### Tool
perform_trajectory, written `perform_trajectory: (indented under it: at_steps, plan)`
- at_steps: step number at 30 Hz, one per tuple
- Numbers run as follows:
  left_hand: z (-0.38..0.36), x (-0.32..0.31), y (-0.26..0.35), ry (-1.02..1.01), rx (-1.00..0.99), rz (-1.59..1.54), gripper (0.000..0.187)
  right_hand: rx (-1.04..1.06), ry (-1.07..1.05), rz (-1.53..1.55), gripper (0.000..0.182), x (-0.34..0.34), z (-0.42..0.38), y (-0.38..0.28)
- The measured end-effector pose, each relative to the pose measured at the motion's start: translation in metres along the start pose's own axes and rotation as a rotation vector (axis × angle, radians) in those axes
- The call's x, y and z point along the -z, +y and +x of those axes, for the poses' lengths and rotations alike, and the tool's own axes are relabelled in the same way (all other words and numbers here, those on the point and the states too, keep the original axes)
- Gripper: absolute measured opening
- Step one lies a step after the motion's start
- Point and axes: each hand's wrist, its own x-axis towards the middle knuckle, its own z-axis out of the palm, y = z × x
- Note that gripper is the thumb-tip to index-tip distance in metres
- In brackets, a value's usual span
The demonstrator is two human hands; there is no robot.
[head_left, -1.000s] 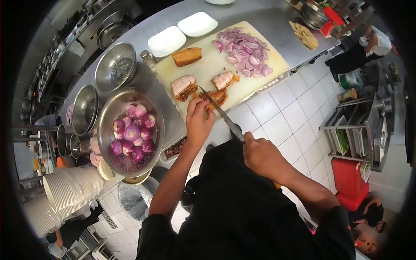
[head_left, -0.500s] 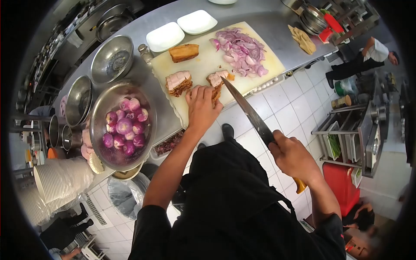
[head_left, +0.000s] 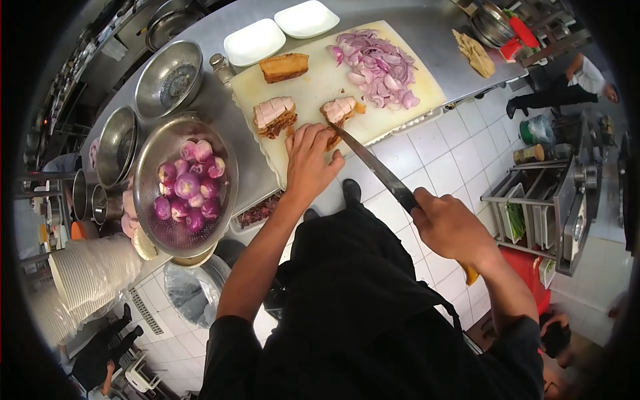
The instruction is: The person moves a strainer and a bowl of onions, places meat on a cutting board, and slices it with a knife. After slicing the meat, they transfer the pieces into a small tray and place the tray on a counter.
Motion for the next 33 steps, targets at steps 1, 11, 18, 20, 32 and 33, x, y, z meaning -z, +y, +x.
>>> perform_trajectory:
  at_steps: [1, 11, 18, 20, 32, 33]
  plan:
    - [-0.001, -0.001, -0.001, 0.0, 0.002, 0.004, 0.036, -0.003, -0.02, -0.012, 0.02, 0.003, 0.001, -0.002]
    - [-0.002, -0.008, -0.006, 0.063, -0.026, 0.022, 0.027, 0.059, -0.207, -0.056, 0.022, 0.031, 0.015, -0.012]
    - [-0.002, -0.007, -0.003, 0.086, -0.016, 0.059, 0.027, -0.023, -0.189, -0.003, 0.017, 0.016, 0.043, -0.024]
    - [-0.001, -0.008, -0.002, 0.091, -0.009, 0.041, 0.027, -0.029, -0.237, -0.057, 0.021, 0.028, 0.031, -0.021]
    - [-0.003, -0.01, -0.007, 0.095, -0.001, 0.083, 0.026, 0.146, 0.08, 0.037, 0.017, -0.092, 0.107, 0.013]
    - [-0.003, -0.01, -0.007, 0.097, -0.011, 0.079, 0.026, 0.173, 0.115, 0.055, 0.016, -0.096, 0.108, 0.015]
